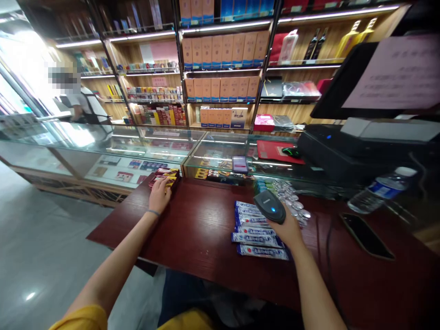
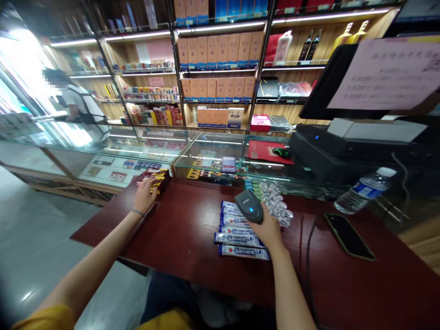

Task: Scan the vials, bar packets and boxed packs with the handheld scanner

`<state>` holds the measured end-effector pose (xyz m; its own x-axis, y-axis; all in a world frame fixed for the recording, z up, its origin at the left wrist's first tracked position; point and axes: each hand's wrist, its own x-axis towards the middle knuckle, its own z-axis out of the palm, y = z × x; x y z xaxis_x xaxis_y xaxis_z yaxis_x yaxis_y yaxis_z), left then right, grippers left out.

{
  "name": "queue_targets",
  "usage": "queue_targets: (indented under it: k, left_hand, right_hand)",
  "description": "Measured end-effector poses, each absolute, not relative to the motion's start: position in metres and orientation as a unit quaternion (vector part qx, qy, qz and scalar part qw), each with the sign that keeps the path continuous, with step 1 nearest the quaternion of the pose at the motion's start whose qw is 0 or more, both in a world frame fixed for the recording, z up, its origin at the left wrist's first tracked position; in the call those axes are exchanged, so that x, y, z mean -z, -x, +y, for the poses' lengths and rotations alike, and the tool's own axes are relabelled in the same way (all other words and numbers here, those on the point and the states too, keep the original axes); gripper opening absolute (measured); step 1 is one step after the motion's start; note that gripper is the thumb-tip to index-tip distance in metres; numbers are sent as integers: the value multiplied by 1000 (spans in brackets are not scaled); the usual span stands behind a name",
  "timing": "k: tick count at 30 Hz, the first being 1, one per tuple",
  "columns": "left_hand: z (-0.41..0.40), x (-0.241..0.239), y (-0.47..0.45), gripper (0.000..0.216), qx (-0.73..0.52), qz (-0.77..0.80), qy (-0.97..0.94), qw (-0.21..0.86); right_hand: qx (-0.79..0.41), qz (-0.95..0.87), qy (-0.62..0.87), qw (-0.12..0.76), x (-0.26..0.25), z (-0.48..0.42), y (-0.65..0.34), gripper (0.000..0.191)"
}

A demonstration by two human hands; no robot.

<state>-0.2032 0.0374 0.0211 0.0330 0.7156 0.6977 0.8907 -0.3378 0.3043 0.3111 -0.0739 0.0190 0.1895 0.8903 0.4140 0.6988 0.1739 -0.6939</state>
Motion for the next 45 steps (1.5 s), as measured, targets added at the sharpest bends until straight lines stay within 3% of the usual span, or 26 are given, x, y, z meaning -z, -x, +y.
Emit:
queue_targets:
  k: [8,18,35,40,45]
  left_hand:
    - [-3,-17,85,36,419,-452,787,6]
    - [-42,-11,-39,32,351,-337,864,-126]
    - [-42,-6,-97,36,226,-337,909,-93]
    - [-36,-10,-76,33,343,-338,848,-223]
    - [-22,-15,-42,33,499,-405,623,-446]
  right_hand:
    - [-113,-630,647,414,-55,-102,-310,62]
    - [-93,-602,679,410,-47,-183,-324,50]
    - [-48,-585,707,395,-31,-225,-330,49]
    - [-30,-576,707,409,-31,-221,-327,48]
    - [-51,-585,693,420,-29,-201,-318,48]
